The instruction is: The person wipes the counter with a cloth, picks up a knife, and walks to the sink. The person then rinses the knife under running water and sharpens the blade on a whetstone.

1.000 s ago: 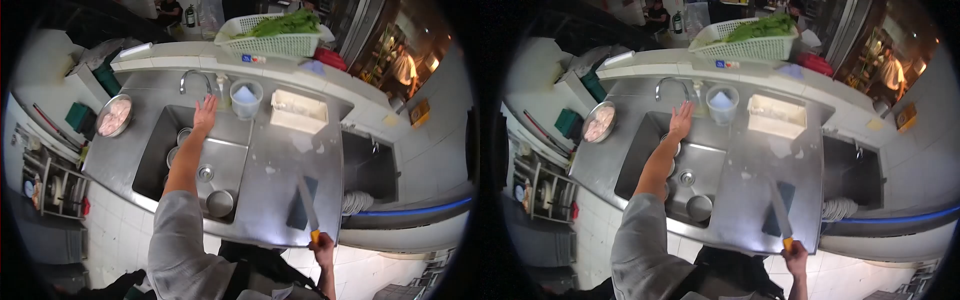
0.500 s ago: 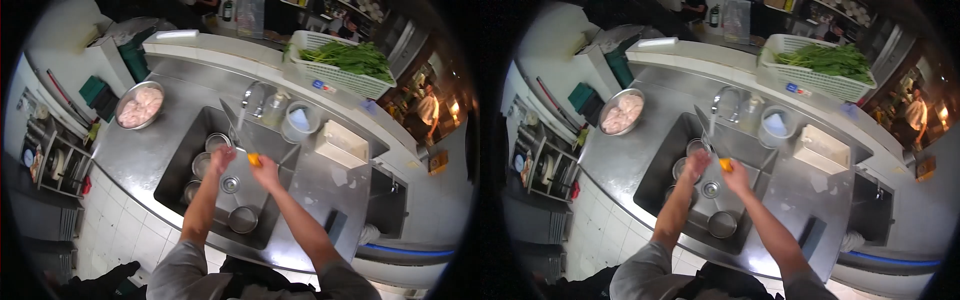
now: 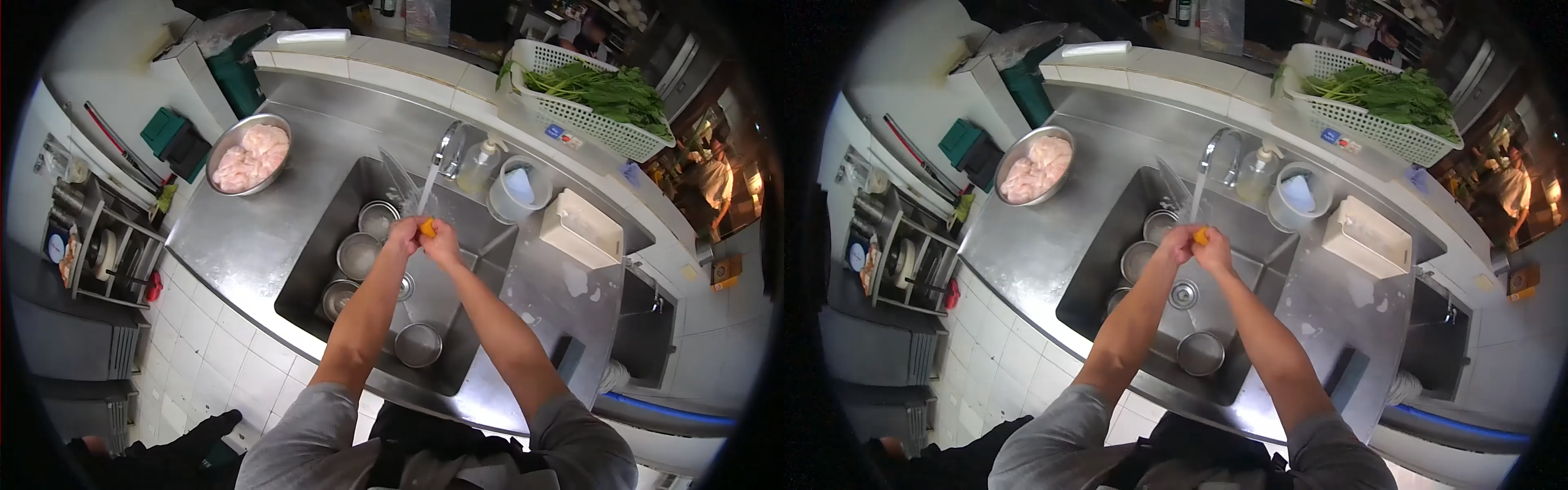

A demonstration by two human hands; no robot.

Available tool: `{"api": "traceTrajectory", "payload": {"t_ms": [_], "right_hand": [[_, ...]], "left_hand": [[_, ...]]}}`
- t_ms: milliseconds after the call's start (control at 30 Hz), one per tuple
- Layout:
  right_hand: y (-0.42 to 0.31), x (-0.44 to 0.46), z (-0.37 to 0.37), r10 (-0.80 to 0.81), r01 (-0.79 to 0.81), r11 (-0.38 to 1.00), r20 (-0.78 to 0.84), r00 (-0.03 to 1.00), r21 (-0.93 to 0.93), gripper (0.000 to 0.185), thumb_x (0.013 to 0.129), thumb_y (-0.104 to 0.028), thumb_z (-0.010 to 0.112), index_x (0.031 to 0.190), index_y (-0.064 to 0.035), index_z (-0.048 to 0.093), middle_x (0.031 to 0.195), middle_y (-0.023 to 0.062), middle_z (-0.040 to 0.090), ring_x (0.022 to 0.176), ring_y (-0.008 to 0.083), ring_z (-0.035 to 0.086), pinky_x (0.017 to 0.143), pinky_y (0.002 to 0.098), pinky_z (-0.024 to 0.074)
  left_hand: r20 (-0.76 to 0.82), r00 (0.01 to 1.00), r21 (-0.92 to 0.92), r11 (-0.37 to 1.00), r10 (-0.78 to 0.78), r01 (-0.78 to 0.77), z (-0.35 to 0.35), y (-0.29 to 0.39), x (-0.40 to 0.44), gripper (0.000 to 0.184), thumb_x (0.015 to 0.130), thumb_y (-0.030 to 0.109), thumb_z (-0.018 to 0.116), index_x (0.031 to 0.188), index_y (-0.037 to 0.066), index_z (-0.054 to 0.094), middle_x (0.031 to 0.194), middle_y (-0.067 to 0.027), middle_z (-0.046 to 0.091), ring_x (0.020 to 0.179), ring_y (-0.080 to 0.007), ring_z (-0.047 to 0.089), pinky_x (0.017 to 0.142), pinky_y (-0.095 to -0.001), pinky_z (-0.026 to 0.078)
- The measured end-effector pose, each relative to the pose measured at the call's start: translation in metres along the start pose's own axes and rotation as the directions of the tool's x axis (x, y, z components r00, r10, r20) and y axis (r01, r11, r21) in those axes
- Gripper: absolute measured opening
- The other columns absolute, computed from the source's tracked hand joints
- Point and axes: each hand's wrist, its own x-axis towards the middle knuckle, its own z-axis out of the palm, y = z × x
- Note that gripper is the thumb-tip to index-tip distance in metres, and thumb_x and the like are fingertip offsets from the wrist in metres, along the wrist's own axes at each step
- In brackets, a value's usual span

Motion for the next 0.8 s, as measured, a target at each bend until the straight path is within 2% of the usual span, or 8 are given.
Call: {"api": "traceTrajectory", "payload": {"t_ms": [100,233,333,433,500,600,733,800], "right_hand": [[-0.004,-0.024,-0.03,-0.097,0.088,0.977,-0.033,0.995,-0.196,0.032,0.073,-0.019,0.073,0.099,-0.0027,0.064,0.095,0.0214,0.07,0.094,0.0394,0.067,0.081,0.0444,0.053],[-0.008,-0.04,-0.053,-0.171,0.168,0.962,0.008,0.985,-0.215,0.032,0.073,-0.02,0.074,0.098,-0.003,0.064,0.094,0.021,0.07,0.091,0.0388,0.068,0.079,0.0444,0.0531],[-0.008,-0.047,-0.058,-0.162,0.167,0.962,0.039,0.986,-0.217,0.033,0.071,-0.023,0.079,0.091,-0.002,0.064,0.087,0.0154,0.071,0.08,0.0303,0.069,0.072,0.0394,0.053],[-0.015,-0.047,-0.052,-0.153,0.147,0.967,-0.014,0.988,-0.206,0.029,0.071,-0.02,0.078,0.09,-0.0017,0.064,0.084,0.0139,0.071,0.078,0.0263,0.069,0.071,0.0379,0.0534],[-0.011,-0.043,-0.042,-0.203,0.197,0.977,-0.07,0.977,-0.08,0.025,0.072,-0.016,0.076,0.089,-0.0023,0.065,0.08,0.0119,0.07,0.074,0.0216,0.069,0.069,0.0365,0.0539],[-0.02,-0.037,-0.038,-0.052,0.054,0.998,0.041,0.998,-0.043,0.023,0.072,-0.014,0.074,0.089,-0.0024,0.065,0.079,0.0113,0.07,0.074,0.0195,0.068,0.07,0.0362,0.0541],[-0.033,-0.023,-0.023,-0.102,0.105,0.994,0.058,0.993,-0.044,0.028,0.07,-0.021,0.076,0.088,-0.003,0.066,0.091,0.0184,0.07,0.088,0.0348,0.069,0.076,0.0426,0.0542],[-0.046,-0.025,-0.022,-0.162,0.161,0.971,0.01,0.987,-0.177,0.029,0.07,-0.023,0.076,0.09,-0.0033,0.067,0.089,0.0189,0.07,0.084,0.0372,0.068,0.078,0.0428,0.0544]], "left_hand": [[0.046,0.991,-0.028,0.991,-0.128,0.129,0.028,-0.003,-0.024,0.021,0.094,0.016,0.061,0.107,-0.001,0.062,0.106,-0.0132,0.068,0.095,-0.0272,0.067,0.089,-0.0395,0.053],[0.078,0.98,-0.001,0.983,-0.182,0.183,0.024,0.006,-0.025,0.021,0.094,0.017,0.063,0.107,0.0,0.063,0.105,-0.0126,0.068,0.095,-0.0265,0.067,0.089,-0.0392,0.053],[0.039,0.996,-0.009,0.997,-0.08,0.08,0.028,0.016,-0.032,0.022,0.094,0.017,0.064,0.108,0.001,0.063,0.104,-0.0122,0.068,0.095,-0.0271,0.067,0.09,-0.0402,0.053],[-0.028,0.988,0.13,0.979,-0.155,0.157,0.053,0.018,-0.06,0.019,0.091,0.018,0.069,0.102,0.003,0.064,0.099,-0.0107,0.068,0.088,-0.0262,0.068,0.078,-0.0392,0.057],[0.169,0.973,-0.02,0.987,-0.155,0.161,0.045,0.001,-0.054,0.02,0.091,0.018,0.069,0.101,0.001,0.064,0.098,-0.0125,0.067,0.087,-0.0264,0.068,0.076,-0.0396,0.058],[0.077,0.996,-0.136,0.989,-0.051,0.061,0.042,0.016,-0.053,0.019,0.093,0.018,0.065,0.099,0.0,0.064,0.094,-0.0136,0.067,0.086,-0.0256,0.068,0.075,-0.0398,0.058],[0.057,0.992,0.042,0.993,-0.109,0.106,0.033,0.033,-0.043,0.02,0.095,0.017,0.059,0.104,0.0,0.063,0.097,-0.0142,0.067,0.089,-0.0271,0.068,0.078,-0.0413,0.058],[0.231,0.951,-0.007,0.977,-0.204,0.211,0.028,0.037,-0.042,0.024,0.096,0.02,0.058,0.109,0.0,0.06,0.105,-0.0149,0.065,0.092,-0.0295,0.067,0.082,-0.0423,0.057]]}}
